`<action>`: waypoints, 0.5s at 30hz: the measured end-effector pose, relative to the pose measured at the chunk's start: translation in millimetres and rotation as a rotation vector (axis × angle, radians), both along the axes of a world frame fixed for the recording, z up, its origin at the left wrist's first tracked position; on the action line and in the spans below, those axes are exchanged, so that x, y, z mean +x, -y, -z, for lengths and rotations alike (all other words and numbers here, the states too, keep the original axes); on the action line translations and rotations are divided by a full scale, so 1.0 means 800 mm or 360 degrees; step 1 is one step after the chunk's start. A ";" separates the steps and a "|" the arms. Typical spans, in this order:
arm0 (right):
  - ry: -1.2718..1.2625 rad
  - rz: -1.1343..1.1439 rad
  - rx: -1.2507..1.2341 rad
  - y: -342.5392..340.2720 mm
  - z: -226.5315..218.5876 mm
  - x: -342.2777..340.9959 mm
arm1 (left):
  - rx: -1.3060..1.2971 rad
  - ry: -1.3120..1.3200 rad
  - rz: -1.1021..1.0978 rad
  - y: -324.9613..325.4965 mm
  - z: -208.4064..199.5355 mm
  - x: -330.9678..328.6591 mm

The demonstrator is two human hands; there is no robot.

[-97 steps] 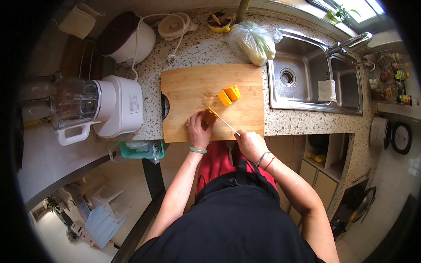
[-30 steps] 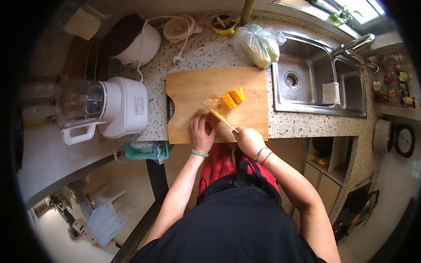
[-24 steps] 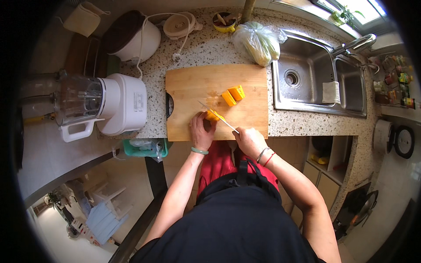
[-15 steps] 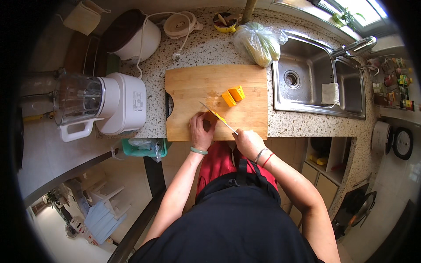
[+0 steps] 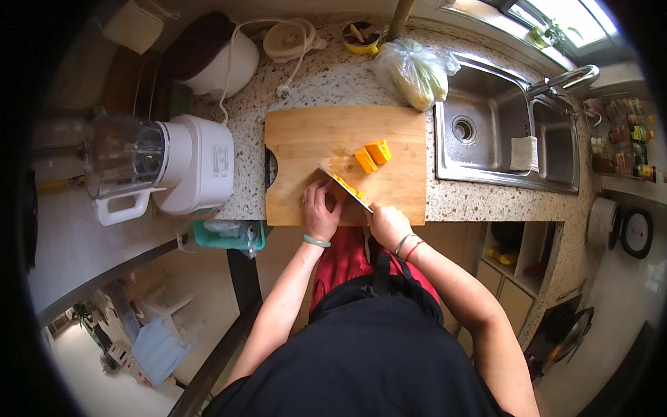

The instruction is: The person uses a knife to chop a yellow vegetable into small cubes on a wooden cutting board. After chopping, they transfer the diced pieces into a blender jar. Finally, they open a drawer to retrieve a small bowl.

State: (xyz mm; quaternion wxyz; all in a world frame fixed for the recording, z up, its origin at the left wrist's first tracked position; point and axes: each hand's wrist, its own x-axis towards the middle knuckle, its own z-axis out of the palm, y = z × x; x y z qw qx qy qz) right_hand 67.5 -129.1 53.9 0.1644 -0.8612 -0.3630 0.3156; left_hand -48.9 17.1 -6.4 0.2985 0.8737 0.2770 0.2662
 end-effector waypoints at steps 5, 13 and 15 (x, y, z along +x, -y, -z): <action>0.0051 -0.0049 0.0063 0.007 -0.004 0.008 | 0.0014 -0.0035 0.0000 0.000 -0.003 -0.001; -0.0080 -0.0001 0.0052 0.008 -0.047 0.010 | -0.0033 0.0090 -0.0059 0.005 0.007 -0.002; -0.0167 0.0032 0.0084 0.012 -0.046 0.011 | -0.0020 0.0099 -0.0070 0.005 0.008 -0.002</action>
